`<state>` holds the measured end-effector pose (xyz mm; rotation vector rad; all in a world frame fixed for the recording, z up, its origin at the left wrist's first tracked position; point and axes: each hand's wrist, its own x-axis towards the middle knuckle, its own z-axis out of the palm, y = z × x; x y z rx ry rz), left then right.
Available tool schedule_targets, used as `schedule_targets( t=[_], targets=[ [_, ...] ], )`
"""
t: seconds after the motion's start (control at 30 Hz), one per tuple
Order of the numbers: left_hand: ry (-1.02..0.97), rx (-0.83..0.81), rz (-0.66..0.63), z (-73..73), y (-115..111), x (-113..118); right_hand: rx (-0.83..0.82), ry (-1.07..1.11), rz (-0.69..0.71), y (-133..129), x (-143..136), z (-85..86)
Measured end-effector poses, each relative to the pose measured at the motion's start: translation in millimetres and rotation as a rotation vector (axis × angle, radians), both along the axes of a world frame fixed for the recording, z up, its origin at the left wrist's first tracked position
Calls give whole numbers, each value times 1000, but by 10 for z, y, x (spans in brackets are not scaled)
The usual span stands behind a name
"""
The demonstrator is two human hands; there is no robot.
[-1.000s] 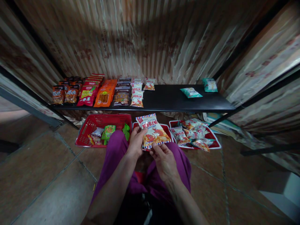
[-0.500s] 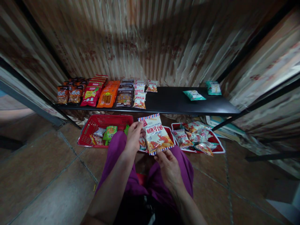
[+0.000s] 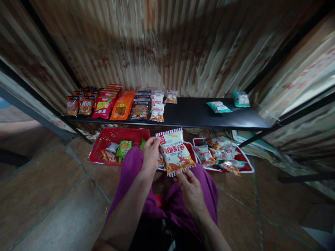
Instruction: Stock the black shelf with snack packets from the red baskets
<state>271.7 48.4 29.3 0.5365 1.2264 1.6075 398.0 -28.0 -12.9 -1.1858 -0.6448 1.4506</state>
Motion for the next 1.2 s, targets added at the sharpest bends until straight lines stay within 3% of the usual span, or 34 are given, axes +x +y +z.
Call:
schedule_targets(
  t=[0.37,0.5,0.7,0.9,1.07,1.2],
  targets=[
    [-47,9,-45,50,-49,-20,26,-54,38,-27,36,49],
    [-23,16,-19,-1,-38,-75,59,-35,47,9,125,43],
    [-13,3,-56,-68,-64,-134,51,32,-66,279,279,242],
    [-36,9,-152,-59,-119,-42,142,-138,24,616,276,453],
    [-91,1,-214,-47,-158,-30,188,-216,-13,714,206,543],
    [-171,18,-354,-31,-228,-53,221,-241,-137,774,175,539]
  ],
)
